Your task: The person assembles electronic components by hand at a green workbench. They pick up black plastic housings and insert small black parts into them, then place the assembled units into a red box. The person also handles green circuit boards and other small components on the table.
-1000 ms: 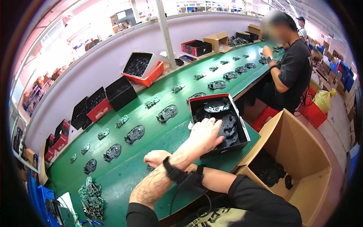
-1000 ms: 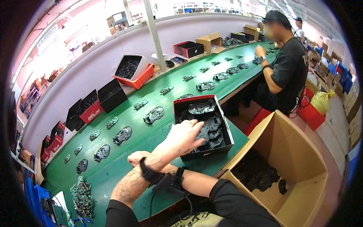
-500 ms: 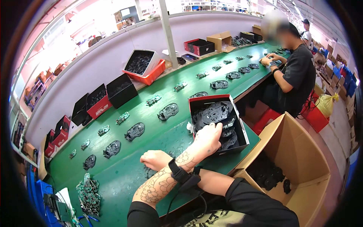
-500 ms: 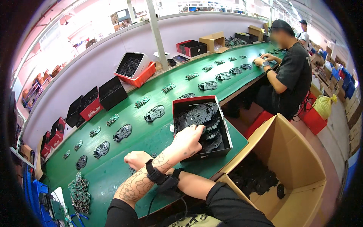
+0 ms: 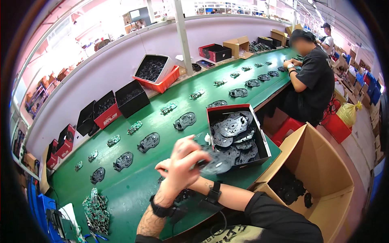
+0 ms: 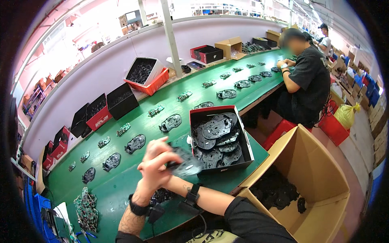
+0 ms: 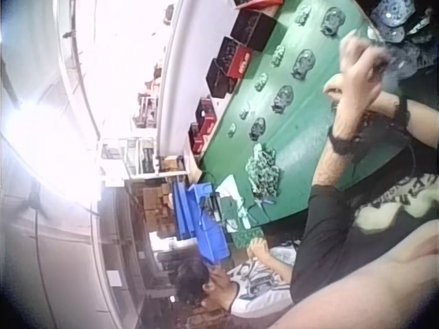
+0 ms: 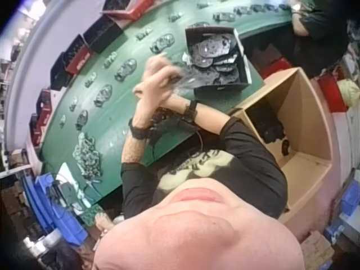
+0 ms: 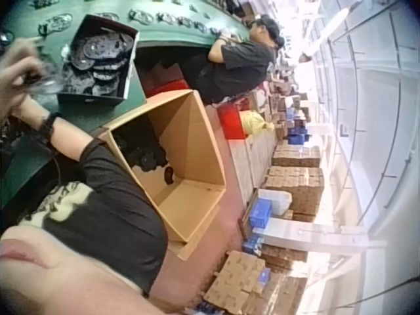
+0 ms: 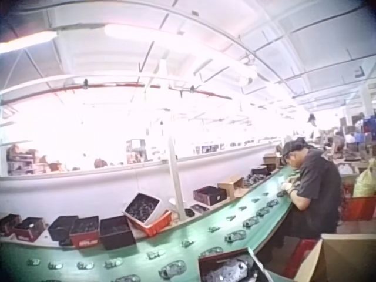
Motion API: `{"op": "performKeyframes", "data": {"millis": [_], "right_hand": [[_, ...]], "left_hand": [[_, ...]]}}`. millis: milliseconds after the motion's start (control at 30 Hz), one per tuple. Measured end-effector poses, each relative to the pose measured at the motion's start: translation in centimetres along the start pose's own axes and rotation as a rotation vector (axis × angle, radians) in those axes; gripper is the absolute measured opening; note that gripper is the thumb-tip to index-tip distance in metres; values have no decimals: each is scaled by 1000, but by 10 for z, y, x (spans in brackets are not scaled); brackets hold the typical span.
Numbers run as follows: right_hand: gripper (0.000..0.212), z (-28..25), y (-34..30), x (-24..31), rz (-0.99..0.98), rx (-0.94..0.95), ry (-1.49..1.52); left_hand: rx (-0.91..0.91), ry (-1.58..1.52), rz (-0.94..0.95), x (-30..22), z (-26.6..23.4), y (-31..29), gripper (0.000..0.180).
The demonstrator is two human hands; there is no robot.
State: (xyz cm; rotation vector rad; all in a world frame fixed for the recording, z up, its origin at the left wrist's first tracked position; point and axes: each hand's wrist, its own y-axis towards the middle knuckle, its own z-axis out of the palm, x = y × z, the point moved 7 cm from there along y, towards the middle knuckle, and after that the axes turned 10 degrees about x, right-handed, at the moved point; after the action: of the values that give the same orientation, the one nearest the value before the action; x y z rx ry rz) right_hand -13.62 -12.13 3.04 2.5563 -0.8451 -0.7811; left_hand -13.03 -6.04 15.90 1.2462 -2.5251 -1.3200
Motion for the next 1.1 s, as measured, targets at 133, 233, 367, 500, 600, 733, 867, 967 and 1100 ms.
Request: {"op": "performKeyframes", "data": {"millis": [133,233,367,500,600,733,867,967,1100], "right_hand": [[20,50,-5,-11,-141,-177,-3161],[17,54,-2,-20,-345,-757,-3669],[12,36,-7,-13,-11,-900,-3556],[10,36,-9,5,240,-843,-3835],[12,45,-8,4,-125,-698,-3710],[14,53,-11,6,-199,-984,-3814],[15,41,-8,-8,-408,-730,-3913],[14,48,-9,-8,-438,-656,-3994],[13,49,-11,-8,-438,-537,-4027]], "left_hand": [[-295,192,-128,27,-50,-85,17],[-480,310,-420,59,-80,-170,17],[-549,195,-516,87,-88,-206,13],[-455,187,-463,89,-72,-201,7],[-391,161,-440,79,-68,-193,4],[-448,22,-536,73,-65,-184,39],[-566,-627,-806,114,-44,-228,55],[-475,-971,-920,117,-25,-234,55],[-476,-1049,-898,111,-22,-221,43]]}}
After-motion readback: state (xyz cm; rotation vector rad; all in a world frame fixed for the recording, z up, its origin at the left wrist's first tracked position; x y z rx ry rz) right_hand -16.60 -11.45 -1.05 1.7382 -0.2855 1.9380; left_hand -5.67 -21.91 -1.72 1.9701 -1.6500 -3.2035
